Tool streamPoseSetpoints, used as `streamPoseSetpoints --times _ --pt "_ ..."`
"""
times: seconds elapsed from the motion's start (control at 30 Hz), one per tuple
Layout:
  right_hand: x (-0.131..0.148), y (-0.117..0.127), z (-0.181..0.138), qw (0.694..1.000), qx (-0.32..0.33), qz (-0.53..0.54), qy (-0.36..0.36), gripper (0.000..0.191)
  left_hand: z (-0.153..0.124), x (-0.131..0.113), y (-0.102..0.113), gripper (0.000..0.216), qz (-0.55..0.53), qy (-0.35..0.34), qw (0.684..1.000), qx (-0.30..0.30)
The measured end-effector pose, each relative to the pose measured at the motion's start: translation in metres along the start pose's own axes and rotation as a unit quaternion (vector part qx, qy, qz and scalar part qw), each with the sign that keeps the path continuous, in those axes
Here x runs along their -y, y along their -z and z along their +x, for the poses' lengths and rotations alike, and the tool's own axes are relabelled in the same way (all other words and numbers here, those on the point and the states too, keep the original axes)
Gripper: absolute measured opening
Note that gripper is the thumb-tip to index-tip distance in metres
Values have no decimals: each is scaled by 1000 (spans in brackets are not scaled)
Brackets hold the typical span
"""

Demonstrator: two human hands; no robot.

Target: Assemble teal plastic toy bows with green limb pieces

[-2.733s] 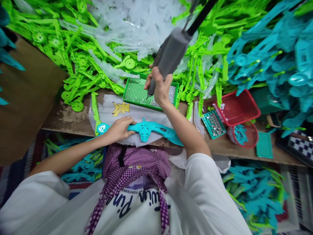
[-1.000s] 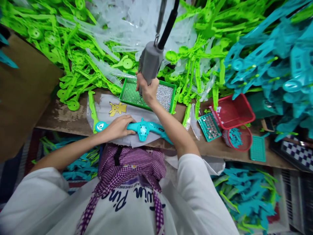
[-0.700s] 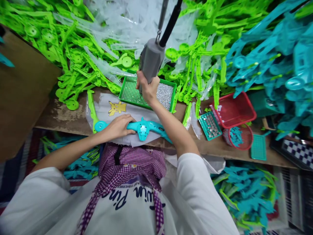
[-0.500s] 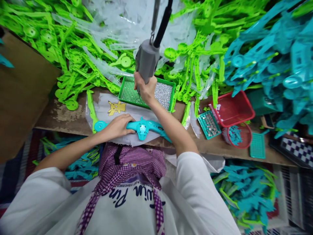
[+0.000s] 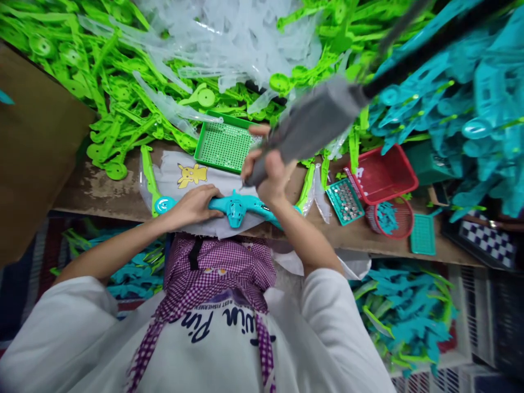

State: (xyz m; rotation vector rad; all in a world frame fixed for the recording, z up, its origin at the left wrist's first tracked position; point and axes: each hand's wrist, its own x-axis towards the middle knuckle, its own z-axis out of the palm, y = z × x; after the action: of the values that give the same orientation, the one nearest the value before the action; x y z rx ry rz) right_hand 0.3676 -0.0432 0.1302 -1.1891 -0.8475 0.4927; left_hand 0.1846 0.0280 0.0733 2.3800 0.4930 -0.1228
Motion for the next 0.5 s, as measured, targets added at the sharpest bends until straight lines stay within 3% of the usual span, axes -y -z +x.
streamPoseSetpoints --times 0.17,0.5 --pt "1 25 -67 996 79 8 -33 60 -1 -6 0 32 30 10 1000 3" --pt "-18 21 -82 992 103 57 -40 58 -2 -10 3 29 34 6 999 -6"
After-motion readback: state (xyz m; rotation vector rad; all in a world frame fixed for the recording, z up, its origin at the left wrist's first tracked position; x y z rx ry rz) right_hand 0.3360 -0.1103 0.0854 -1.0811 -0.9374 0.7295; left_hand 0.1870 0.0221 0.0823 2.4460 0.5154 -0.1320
